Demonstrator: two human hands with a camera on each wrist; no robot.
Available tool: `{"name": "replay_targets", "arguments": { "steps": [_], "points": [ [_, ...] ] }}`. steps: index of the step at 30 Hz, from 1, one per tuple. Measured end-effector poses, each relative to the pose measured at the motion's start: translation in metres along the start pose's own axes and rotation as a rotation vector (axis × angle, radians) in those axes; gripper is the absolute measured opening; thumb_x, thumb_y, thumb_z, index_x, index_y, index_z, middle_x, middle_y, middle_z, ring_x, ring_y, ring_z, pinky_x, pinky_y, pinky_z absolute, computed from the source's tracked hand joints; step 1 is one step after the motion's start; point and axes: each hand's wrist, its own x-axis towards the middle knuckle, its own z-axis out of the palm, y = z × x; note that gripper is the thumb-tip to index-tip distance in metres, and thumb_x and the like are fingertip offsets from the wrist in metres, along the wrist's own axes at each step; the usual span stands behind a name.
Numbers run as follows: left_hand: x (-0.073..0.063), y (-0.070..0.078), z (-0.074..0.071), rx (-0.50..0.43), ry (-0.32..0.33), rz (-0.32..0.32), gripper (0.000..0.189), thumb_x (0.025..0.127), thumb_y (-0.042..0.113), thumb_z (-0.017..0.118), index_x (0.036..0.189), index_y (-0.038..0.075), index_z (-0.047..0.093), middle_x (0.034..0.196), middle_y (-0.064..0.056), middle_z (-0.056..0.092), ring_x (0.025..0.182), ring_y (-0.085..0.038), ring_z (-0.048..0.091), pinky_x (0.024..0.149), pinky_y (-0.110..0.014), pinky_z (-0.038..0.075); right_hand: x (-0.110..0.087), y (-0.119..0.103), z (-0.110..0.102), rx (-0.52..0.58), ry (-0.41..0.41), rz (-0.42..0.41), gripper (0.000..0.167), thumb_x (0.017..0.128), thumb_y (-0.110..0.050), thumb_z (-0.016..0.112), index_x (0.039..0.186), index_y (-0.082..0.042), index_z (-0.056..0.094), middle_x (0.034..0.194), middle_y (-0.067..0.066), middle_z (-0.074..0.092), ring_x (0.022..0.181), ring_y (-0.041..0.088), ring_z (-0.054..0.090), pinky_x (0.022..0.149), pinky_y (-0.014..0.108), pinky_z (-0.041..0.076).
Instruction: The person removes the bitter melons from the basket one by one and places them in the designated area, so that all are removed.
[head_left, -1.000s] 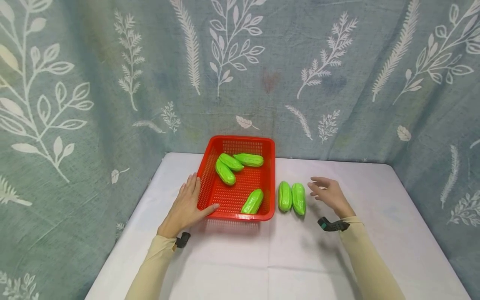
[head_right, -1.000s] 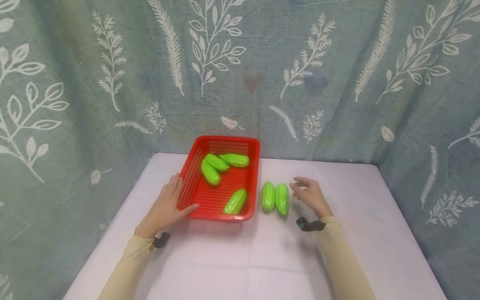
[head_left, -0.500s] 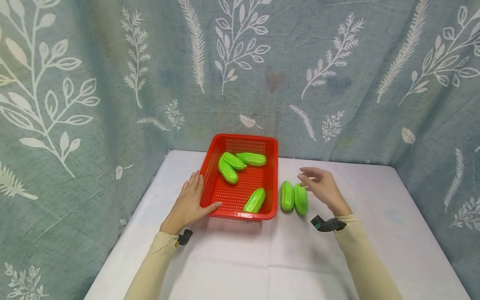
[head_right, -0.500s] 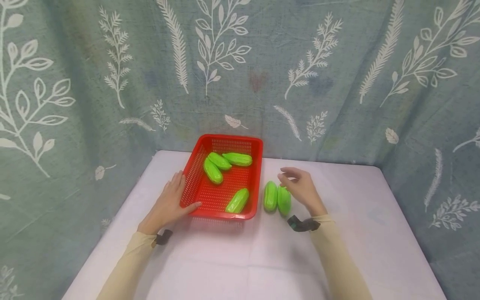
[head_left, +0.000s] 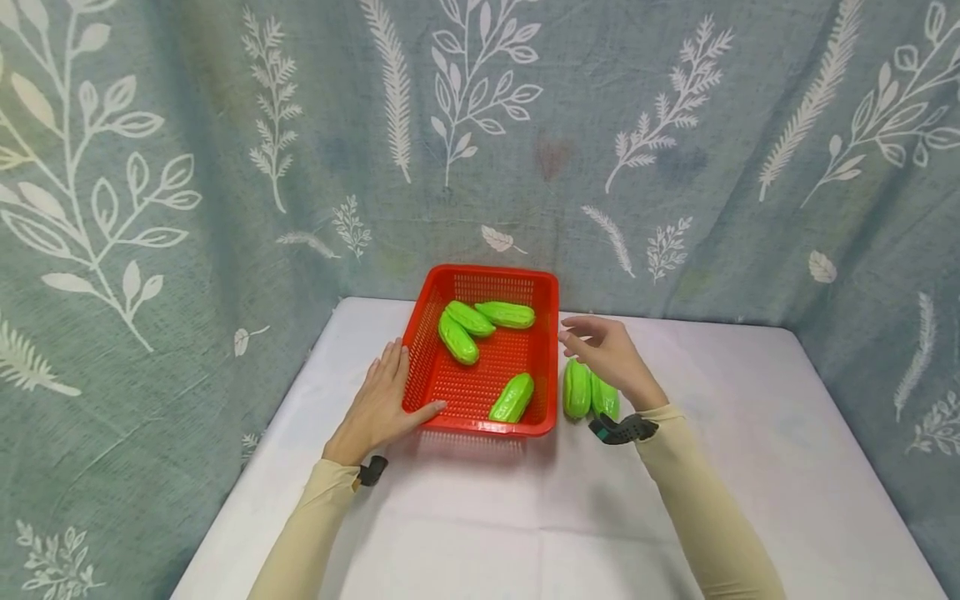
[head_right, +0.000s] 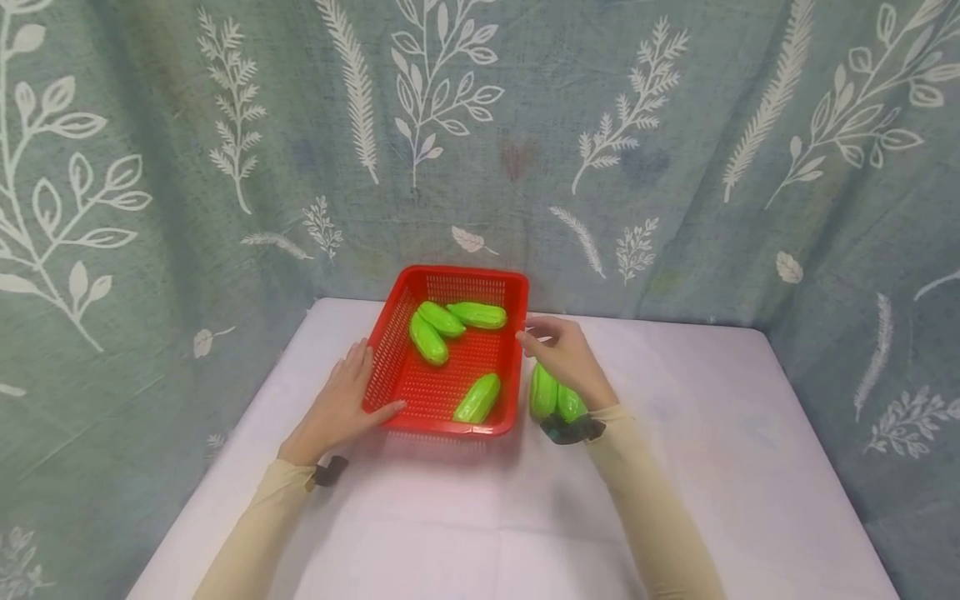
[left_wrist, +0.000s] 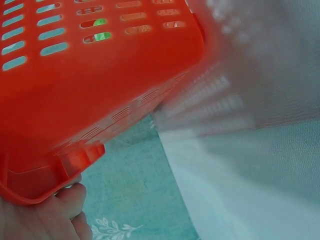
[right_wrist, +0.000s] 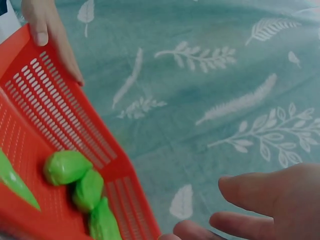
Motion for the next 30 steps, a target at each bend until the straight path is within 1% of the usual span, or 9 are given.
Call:
{"name": "replay_targets", "arguments": {
  "steps": [4,8,12,15,19,22,26,28,30],
  "points": [
    [0.002,-0.001,-0.001,0.001,0.006,0.000,0.122,0.087,0.082,0.055,0.164,-0.003,0.012,0.176,-0.016,-0.003,0.164,-0.035,0.003,0.133,-0.055,0.011,0.010,-0.009,0.010,0.037,-0.033,-0.025,0.043,0.101,-0.031,0.068,0.134,-0.004,0.067,0.123,0.019,0.074,0.097,0.032,0.075,0.081,0.033,0.062],
    [0.002,0.000,-0.002,-0.001,-0.001,0.002,0.122,0.087,0.082,0.055,0.164,-0.003,0.011,0.176,-0.016,-0.003,0.164,-0.035,0.002,0.133,-0.055,0.010,0.020,-0.017,0.020,0.051,-0.059,-0.023,0.041,0.101,-0.029,0.067,0.133,-0.004,0.067,0.126,0.018,0.073,0.101,0.037,0.074,0.081,0.032,0.061],
    [0.001,0.001,-0.002,-0.003,-0.005,0.003,0.122,0.087,0.081,0.055,0.164,-0.003,0.010,0.175,-0.016,-0.002,0.164,-0.036,0.003,0.132,-0.056,0.010,0.032,-0.023,0.033,0.037,-0.073,-0.003,0.042,0.100,-0.029,0.067,0.135,-0.005,0.066,0.126,0.017,0.073,0.104,0.034,0.073,0.085,0.036,0.062],
    [0.000,0.003,-0.002,-0.013,-0.006,0.000,0.122,0.088,0.080,0.056,0.164,-0.003,0.010,0.175,-0.017,-0.001,0.164,-0.036,0.002,0.132,-0.056,0.010,0.041,-0.025,0.044,-0.005,-0.077,0.004,0.042,0.099,-0.030,0.068,0.134,-0.007,0.067,0.124,0.016,0.074,0.106,0.030,0.072,0.089,0.040,0.061],
    [0.000,0.004,-0.002,-0.017,-0.008,-0.005,0.121,0.088,0.080,0.056,0.164,-0.003,0.011,0.175,-0.017,-0.001,0.164,-0.036,0.002,0.133,-0.055,0.009,0.053,-0.024,0.059,-0.029,-0.083,0.002,0.042,0.099,-0.031,0.069,0.132,-0.006,0.068,0.123,0.016,0.074,0.110,0.030,0.071,0.094,0.045,0.060],
    [0.000,0.004,-0.001,-0.010,-0.008,-0.009,0.121,0.088,0.081,0.054,0.164,-0.003,0.011,0.175,-0.017,-0.001,0.164,-0.036,0.002,0.133,-0.056,0.010,0.060,-0.024,0.070,-0.027,-0.086,0.006,0.042,0.098,-0.031,0.070,0.132,-0.005,0.068,0.122,0.017,0.075,0.113,0.033,0.071,0.097,0.048,0.059],
    [0.000,0.002,0.000,-0.010,-0.001,-0.007,0.121,0.088,0.081,0.054,0.164,-0.004,0.012,0.175,-0.018,0.001,0.164,-0.037,0.003,0.132,-0.057,0.010,0.066,-0.025,0.084,-0.042,-0.086,0.029,0.043,0.097,-0.030,0.071,0.132,-0.005,0.068,0.123,0.017,0.074,0.116,0.032,0.070,0.099,0.048,0.058],
    [0.000,0.002,0.001,-0.008,0.005,-0.006,0.120,0.088,0.080,0.055,0.164,-0.004,0.013,0.175,-0.019,0.003,0.164,-0.038,0.004,0.132,-0.057,0.011,0.070,-0.025,0.091,-0.040,-0.092,0.048,0.045,0.097,-0.030,0.072,0.134,-0.004,0.067,0.124,0.017,0.073,0.116,0.032,0.070,0.099,0.048,0.058],
    [0.000,0.003,0.000,-0.004,0.001,-0.008,0.120,0.088,0.080,0.055,0.164,-0.003,0.012,0.175,-0.018,0.002,0.164,-0.037,0.004,0.132,-0.057,0.011,0.074,-0.024,0.098,-0.034,-0.102,0.060,0.046,0.098,-0.028,0.071,0.135,-0.002,0.066,0.125,0.018,0.072,0.116,0.032,0.070,0.099,0.047,0.058]
  ]
}}
